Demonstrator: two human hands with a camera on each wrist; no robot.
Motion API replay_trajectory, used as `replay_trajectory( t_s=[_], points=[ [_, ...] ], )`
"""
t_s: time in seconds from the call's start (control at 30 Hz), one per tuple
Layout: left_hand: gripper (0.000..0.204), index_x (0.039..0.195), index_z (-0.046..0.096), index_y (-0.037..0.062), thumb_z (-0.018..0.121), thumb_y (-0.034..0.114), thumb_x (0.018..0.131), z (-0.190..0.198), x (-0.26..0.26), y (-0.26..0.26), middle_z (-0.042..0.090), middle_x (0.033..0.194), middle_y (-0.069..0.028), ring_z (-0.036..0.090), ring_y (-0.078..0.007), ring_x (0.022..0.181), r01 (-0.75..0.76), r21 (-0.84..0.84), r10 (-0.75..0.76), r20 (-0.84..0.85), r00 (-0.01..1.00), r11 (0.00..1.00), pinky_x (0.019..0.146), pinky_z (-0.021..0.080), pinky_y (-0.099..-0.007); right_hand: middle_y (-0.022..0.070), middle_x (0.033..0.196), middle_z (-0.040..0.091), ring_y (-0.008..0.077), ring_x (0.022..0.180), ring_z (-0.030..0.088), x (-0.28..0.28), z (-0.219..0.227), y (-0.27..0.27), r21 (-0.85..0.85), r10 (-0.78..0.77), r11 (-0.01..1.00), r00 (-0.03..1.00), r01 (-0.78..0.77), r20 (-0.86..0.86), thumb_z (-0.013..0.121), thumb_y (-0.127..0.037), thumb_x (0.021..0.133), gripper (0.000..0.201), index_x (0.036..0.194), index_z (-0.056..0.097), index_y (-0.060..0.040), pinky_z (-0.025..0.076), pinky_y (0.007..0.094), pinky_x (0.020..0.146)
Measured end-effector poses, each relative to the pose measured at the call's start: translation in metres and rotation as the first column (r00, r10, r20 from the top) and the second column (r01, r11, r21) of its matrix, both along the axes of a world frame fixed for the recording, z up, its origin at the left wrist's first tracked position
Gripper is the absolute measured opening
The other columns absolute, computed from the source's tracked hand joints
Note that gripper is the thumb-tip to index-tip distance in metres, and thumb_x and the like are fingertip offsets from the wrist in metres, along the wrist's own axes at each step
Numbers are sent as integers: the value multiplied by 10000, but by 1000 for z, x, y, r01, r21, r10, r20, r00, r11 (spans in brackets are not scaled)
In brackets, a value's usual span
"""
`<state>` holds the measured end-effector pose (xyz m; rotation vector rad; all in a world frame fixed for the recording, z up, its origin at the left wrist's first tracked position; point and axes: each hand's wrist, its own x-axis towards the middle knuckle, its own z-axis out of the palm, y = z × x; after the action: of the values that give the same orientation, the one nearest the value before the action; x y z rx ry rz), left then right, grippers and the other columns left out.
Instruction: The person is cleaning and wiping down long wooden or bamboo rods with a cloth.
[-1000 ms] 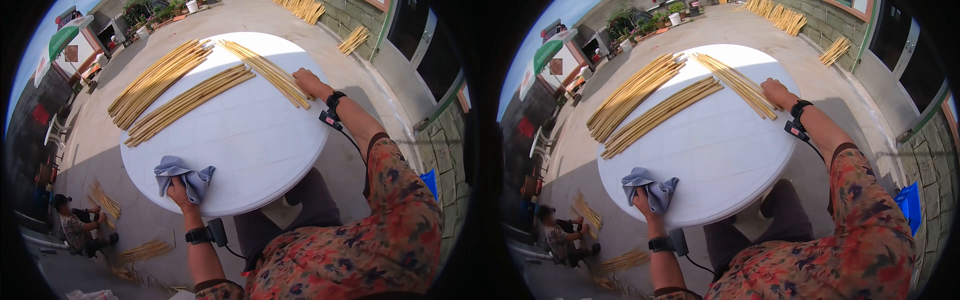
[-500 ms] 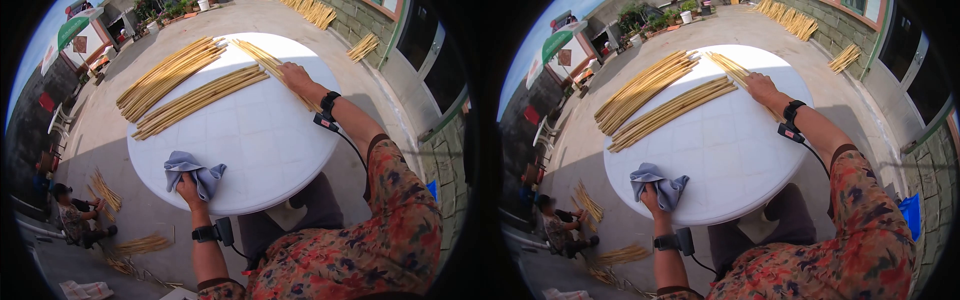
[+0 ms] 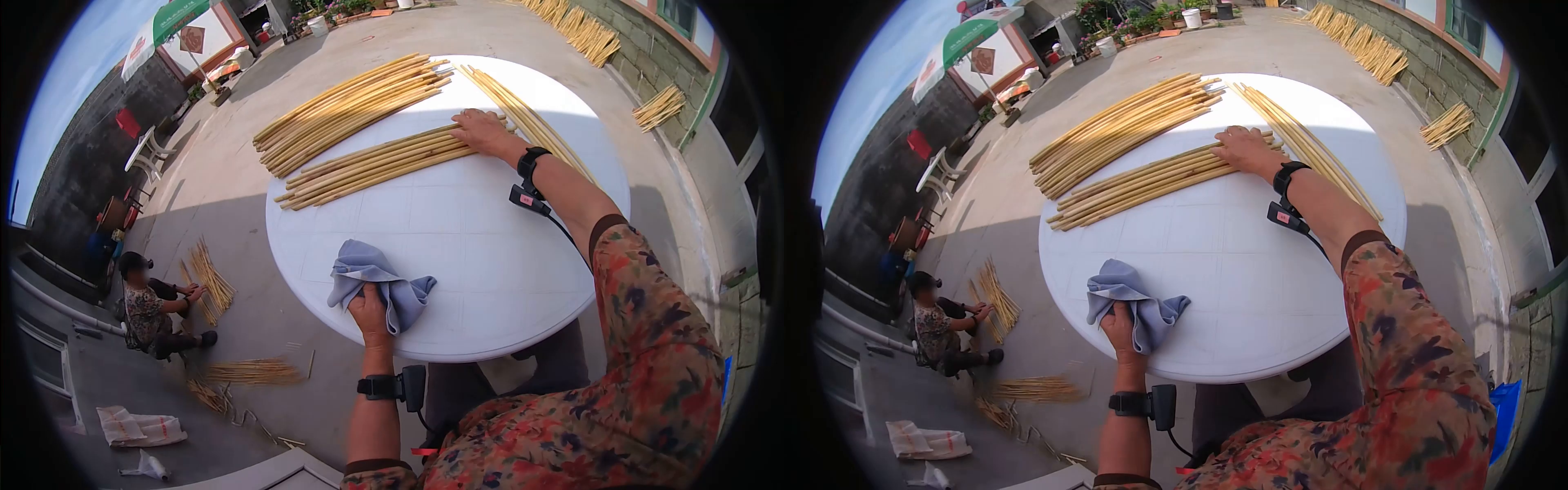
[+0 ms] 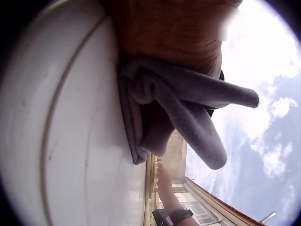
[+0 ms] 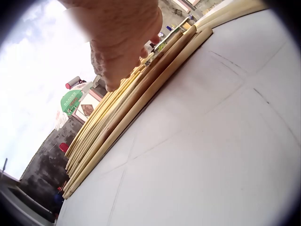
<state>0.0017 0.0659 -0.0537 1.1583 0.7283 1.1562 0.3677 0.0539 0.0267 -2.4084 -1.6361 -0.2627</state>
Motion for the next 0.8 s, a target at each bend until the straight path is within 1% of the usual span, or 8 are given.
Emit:
replay_trajectory(
  t_s=[0.1, 0.13, 0.23, 0.37, 0.43, 0.57, 0.63, 0.8],
  points=[
    [210, 960, 546, -24, 499, 168, 889, -5, -1, -1, 572, 911, -34, 530, -106, 780, -49, 18, 50, -28, 998, 999, 676, 439, -236, 130, 1181, 477, 264, 1150, 404, 9, -8, 16, -157, 187, 974, 970, -162, 158, 407, -363, 873, 370, 1126, 524, -120, 297, 471, 921],
    [211, 973, 545, -21, 502, 167, 888, -2, 0, -2, 570, 912, -29, 526, -104, 780, -51, 10, 51, 4, 999, 999, 676, 433, -232, 104, 1162, 490, 252, 1142, 410, 5, -10, 19, -91, 87, 993, 994, -81, 63, 410, -318, 872, 303, 1104, 541, -175, 299, 473, 914],
    [222, 982, 543, -27, 501, 169, 888, 7, -3, -7, 567, 918, -27, 521, -101, 788, -18, 9, 18, -32, 999, 1000, 686, 426, -226, 89, 1118, 501, 258, 1105, 428, 1, -13, 29, -135, -34, 990, 998, 28, -46, 393, -261, 878, 269, 1093, 547, -209, 316, 464, 896],
    [232, 991, 539, -34, 503, 170, 887, 10, 0, -8, 564, 919, -26, 515, -98, 799, -20, 32, 21, -41, 999, 999, 695, 420, -222, 100, 1069, 508, 280, 1067, 442, -13, -14, 18, -136, 30, 990, 999, -24, 45, 381, -274, 883, 267, 1079, 545, -197, 332, 458, 870],
    [242, 985, 540, -42, 507, 176, 886, 6, 3, -5, 566, 915, -31, 512, -97, 807, -61, 69, 62, -17, 998, 996, 701, 418, -224, 107, 1033, 511, 301, 1044, 449, -24, -12, 5, -95, 136, 986, 991, -134, 9, 382, -305, 877, 284, 1056, 543, -156, 347, 456, 846],
    [244, 961, 551, -46, 513, 182, 883, 8, 2, -4, 570, 905, -31, 516, -97, 791, -11, 6, 11, -81, 997, 1000, 687, 420, -226, 93, 1037, 515, 286, 1050, 447, -35, -27, -15, -65, 150, 987, 988, -147, 39, 368, -318, 882, 295, 1039, 541, -138, 357, 443, 839],
    [244, 939, 562, -46, 512, 186, 883, 2, 6, 0, 575, 886, -27, 519, -97, 766, -58, 29, 57, 17, 998, 998, 670, 421, -226, 88, 1031, 519, 269, 1048, 449, -44, -29, -26, -16, 145, 989, 988, -146, -51, 344, -306, 894, 298, 1052, 535, -140, 358, 439, 840],
    [261, 913, 579, -40, 494, 205, 890, -2, 6, 7, 578, 841, -20, 518, -98, 716, -64, 92, 70, -67, 995, 994, 631, 428, -229, 102, 1069, 518, 266, 1058, 448, -56, -24, -55, -16, 173, 985, 982, -175, -73, 347, -346, 893, 332, 1060, 535, -129, 344, 444, 854]
  ],
)
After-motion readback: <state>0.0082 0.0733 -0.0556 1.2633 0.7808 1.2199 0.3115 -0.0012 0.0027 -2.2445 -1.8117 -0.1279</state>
